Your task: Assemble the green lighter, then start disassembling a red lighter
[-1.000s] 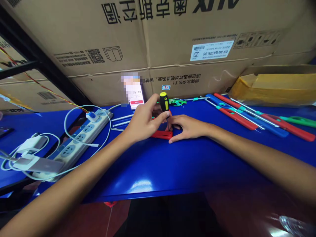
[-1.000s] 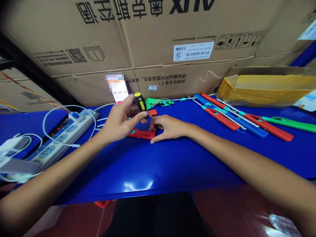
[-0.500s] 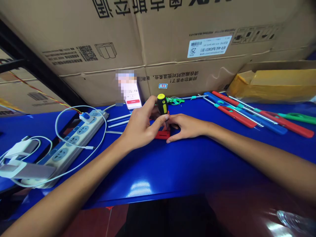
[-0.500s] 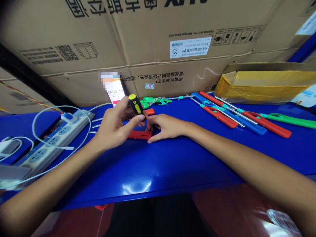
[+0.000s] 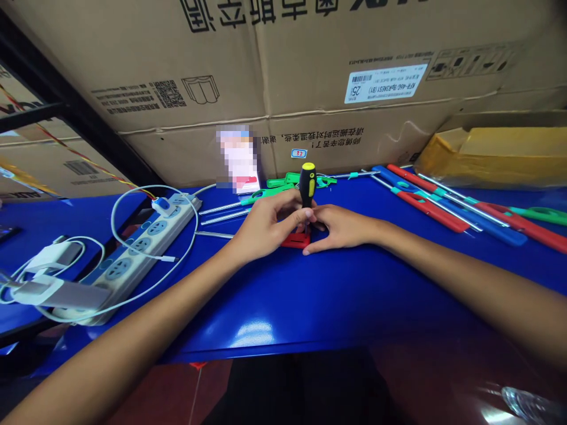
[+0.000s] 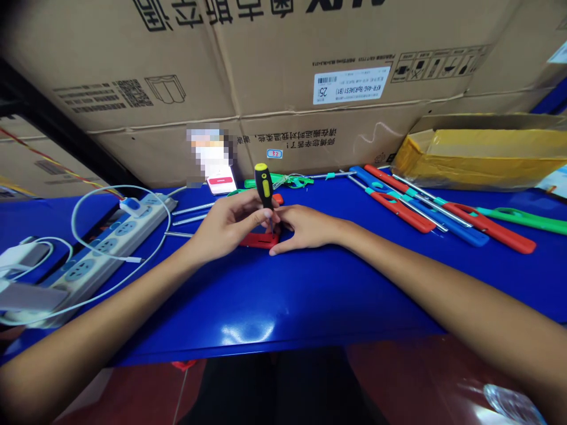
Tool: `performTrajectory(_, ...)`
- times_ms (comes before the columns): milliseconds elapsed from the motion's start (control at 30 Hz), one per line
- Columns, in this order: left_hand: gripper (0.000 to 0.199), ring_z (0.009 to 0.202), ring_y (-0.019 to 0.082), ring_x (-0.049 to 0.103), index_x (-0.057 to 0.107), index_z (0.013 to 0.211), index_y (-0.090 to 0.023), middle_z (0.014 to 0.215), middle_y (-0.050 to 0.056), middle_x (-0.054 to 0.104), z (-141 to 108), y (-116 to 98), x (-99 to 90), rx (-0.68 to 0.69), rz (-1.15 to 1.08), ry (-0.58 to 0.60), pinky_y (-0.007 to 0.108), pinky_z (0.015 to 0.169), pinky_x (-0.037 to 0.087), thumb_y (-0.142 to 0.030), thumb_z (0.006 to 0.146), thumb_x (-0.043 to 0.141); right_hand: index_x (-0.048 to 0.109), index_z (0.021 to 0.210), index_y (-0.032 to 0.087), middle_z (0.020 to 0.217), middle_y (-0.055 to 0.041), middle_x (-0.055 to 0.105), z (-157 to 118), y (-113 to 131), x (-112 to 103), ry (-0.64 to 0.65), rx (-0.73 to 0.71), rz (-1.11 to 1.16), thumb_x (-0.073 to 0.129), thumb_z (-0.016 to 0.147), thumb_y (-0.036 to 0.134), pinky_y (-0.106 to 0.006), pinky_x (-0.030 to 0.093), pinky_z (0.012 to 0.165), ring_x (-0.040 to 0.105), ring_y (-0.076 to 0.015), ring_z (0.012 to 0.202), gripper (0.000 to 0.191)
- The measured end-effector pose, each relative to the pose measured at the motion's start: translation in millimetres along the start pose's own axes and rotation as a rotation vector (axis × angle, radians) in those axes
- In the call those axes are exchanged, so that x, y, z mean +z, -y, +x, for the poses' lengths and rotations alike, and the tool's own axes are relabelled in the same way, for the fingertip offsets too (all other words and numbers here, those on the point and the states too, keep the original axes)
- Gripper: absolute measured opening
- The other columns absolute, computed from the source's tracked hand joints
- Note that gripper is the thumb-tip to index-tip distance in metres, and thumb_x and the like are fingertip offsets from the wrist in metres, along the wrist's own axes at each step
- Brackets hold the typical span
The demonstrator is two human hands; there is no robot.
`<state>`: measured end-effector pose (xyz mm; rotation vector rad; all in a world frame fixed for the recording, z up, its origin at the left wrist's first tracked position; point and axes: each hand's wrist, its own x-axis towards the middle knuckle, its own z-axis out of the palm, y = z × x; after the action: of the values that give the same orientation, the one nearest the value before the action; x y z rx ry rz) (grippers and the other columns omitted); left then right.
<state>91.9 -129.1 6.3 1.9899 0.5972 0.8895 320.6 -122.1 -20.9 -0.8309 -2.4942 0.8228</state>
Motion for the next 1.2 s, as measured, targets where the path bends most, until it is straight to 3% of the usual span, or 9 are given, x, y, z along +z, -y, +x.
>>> performTrajectory(233,0.029,0.082,0.019,0.076,0.076,0.099,-0.017,0.092,0.005,0.08,-1,0,-2.1,0.006,-0.036,-0.048,0.03,0.078,0.061,-0.044,0.092,0.085,0.069,0.108,0.018,0.1,-0.0046,0.073,0,0,0,0.005,-0.001,0.036,0.087,0.086,0.048,-0.031,0.045,0.07,0.059,-0.0184,0.079,0.042)
performTrajectory(400,0.031,0.087,0.019,0.076,0.077,0.098,-0.018,0.094,0.005,0.08,-2,0,5.7,0.02,-0.002,-0.062,0.03,0.081,0.061,-0.047,0.091,0.085,0.07,0.117,0.02,0.108,-0.0059,0.075,-1,-2,1,-0.024,-0.007,0.032,0.088,0.084,0.05,-0.034,0.05,0.08,0.065,-0.023,0.092,0.047)
performTrajectory(633,0.032,0.077,0.017,0.072,0.076,0.098,-0.017,0.086,0.004,0.077,-4,4,6.2,0.023,0.023,-0.128,0.027,0.069,0.058,-0.047,0.091,0.085,0.07,0.113,0.019,0.104,-0.006,0.075,0,2,0,-0.021,-0.019,0.02,0.089,0.084,0.045,-0.032,0.048,0.073,0.063,-0.0205,0.084,0.043)
performTrajectory(1200,0.041,0.072,0.016,0.067,0.065,0.091,-0.02,0.08,0.0,0.068,-4,7,15.7,-0.003,-0.044,-0.234,0.027,0.061,0.053,-0.049,0.083,0.092,0.07,0.112,0.019,0.107,-0.0065,0.076,-1,8,-2,-0.002,0.015,-0.001,0.088,0.085,0.044,-0.034,0.05,0.077,0.065,-0.0222,0.088,0.041)
